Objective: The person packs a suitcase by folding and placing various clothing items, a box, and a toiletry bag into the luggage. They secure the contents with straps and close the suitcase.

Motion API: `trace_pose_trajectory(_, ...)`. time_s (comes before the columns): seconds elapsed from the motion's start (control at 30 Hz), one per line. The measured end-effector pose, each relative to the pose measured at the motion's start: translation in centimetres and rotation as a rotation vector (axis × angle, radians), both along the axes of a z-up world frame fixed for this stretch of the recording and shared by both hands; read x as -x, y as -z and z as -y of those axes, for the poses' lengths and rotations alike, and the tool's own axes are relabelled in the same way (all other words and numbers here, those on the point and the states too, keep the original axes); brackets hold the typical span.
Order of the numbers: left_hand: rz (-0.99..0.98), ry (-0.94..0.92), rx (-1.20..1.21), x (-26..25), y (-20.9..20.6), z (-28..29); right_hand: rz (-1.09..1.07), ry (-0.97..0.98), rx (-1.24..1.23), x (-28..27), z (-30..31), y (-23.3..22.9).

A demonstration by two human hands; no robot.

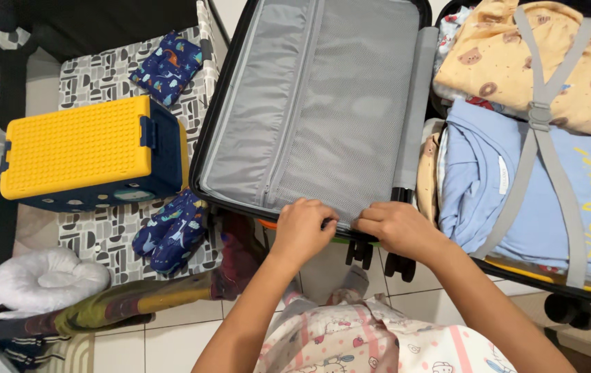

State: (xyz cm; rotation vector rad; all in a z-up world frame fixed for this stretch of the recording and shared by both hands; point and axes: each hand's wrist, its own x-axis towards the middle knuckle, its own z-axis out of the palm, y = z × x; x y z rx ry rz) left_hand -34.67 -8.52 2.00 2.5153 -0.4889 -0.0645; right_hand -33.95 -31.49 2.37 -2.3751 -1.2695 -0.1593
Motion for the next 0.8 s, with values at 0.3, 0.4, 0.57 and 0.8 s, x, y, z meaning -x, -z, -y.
trace_pose_trajectory(0.3,-0.066,0.153,-0.085,-0.9,0.2,1.7,-0.013,-0.079,0.017,-0.5,0.3,-0.4)
trace_pose_trajectory(0.4,0.03,0.223,-0.085,-1.4,0.6,1.6,-0.027,-0.092,0.035,-0.4,0.9,-0.7)
trace_pose_trajectory(0.57,0.082,0.271,-0.012,-1.3,0.7,1.1,-0.034,-0.086,0.021,0.0,2.2,-0.8)
trace_pose_trajectory(0.8,0.019,0.249,-0.016,-0.9,0.3,1.1,-0.036,-0.086,0.026,0.4,2.9,0.1)
